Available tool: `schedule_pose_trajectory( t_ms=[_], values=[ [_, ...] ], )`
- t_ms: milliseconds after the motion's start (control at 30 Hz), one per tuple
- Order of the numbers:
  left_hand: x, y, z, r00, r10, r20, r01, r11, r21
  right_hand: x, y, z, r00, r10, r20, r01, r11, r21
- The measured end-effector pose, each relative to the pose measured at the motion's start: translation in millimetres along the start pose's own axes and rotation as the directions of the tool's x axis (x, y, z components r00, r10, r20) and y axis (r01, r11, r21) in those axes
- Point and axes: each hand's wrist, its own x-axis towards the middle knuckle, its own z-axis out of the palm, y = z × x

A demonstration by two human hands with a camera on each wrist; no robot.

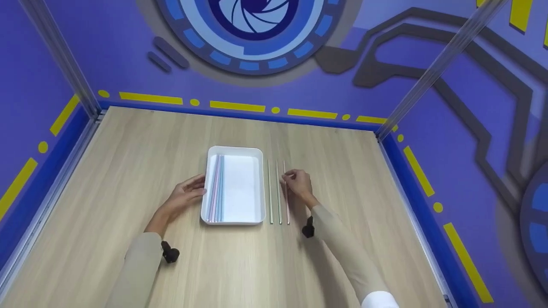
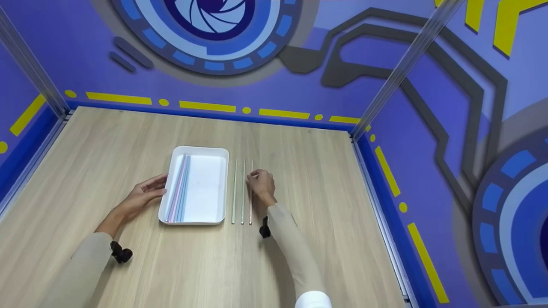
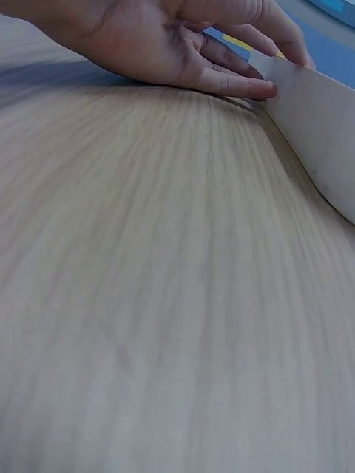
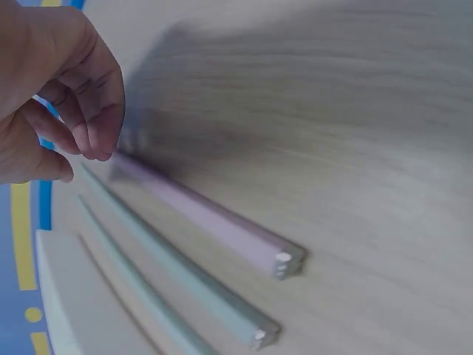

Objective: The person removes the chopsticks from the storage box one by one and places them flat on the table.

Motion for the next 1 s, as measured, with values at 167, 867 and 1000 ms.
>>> schedule_pose_trajectory(
  t_ms=[167,867,1000],
  values=[
    [-0.2,0.1,-0.2,1.0,-0.015,-0.004,0.015,1.0,0.004,2.8,-17.3,-4.1,0.996,-0.09,0.013,0.09,0.996,0.001],
    [-2.0,-2.3,4.7,1.0,0.016,0.005,-0.015,0.999,-0.04,12.4,-102.7,44.2,0.837,-0.093,0.54,0.073,0.996,0.058],
    [-1.4,-0.1,1.0,1.0,0.019,0.002,-0.019,0.999,-0.032,20.0,-109.8,59.4,0.82,-0.007,0.573,-0.015,0.999,0.033]
  ],
)
